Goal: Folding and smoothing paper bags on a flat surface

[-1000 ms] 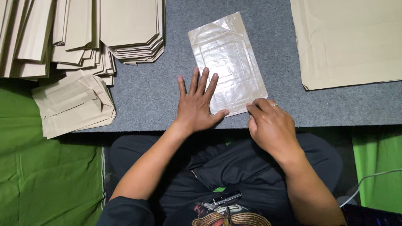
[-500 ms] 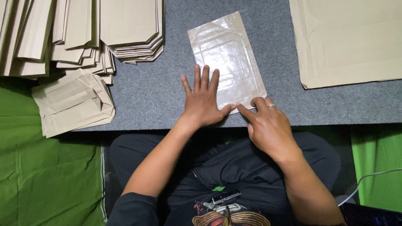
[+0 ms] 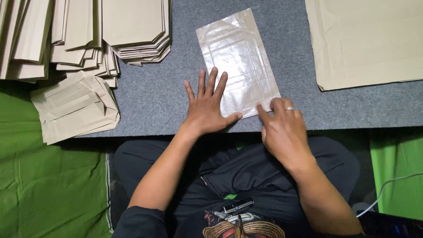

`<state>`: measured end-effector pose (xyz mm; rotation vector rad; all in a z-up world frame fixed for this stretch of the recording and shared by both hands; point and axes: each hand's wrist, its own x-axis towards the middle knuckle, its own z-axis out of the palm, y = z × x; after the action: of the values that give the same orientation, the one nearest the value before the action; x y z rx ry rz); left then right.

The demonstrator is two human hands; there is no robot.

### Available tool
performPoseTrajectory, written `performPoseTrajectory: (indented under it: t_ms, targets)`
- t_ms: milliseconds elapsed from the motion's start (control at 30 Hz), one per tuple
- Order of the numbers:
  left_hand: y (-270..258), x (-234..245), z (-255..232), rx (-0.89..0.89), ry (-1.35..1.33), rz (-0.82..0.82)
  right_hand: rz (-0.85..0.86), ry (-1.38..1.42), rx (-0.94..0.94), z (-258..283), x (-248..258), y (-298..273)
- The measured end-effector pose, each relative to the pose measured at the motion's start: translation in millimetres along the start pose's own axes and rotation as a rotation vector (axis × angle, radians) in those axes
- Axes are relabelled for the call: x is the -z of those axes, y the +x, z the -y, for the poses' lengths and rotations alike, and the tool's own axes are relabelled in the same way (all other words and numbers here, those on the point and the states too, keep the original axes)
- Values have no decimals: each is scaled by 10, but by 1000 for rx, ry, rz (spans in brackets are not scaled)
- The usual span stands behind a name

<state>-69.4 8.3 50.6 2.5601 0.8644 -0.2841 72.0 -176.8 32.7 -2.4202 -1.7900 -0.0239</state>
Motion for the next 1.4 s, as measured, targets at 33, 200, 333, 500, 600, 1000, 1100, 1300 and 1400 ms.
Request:
performPoseTrajectory:
  t_ms: [33, 200, 333, 500, 600, 1000, 1100, 1300, 1400]
  targets:
    - [1, -5, 6, -4, 0, 0, 28, 32, 41, 50, 70, 15]
    - [13, -33, 40, -7, 0, -16, 122, 34, 30, 61, 166, -13]
    - [-2, -14, 37, -16, -7, -27, 175, -37, -108, -166, 204, -74]
    - [-5, -20, 35, -18, -1, -20, 129, -94, -68, -82, 172, -97]
    - [8, -32, 37, -15, 1, -18, 113, -52, 17, 24, 91, -84]
    - [0, -106, 101, -60, 2, -57, 75, 93, -92, -312, 127, 11]
    - [-72, -175, 80, -117, 2, -135, -45, 103, 3, -346, 30, 54]
    - [-300, -687, -114, -460, 68, -355, -41, 71, 55, -322, 60, 84]
    - [-267, -669, -201, -488, 65, -318, -23, 66, 63, -302, 81, 93]
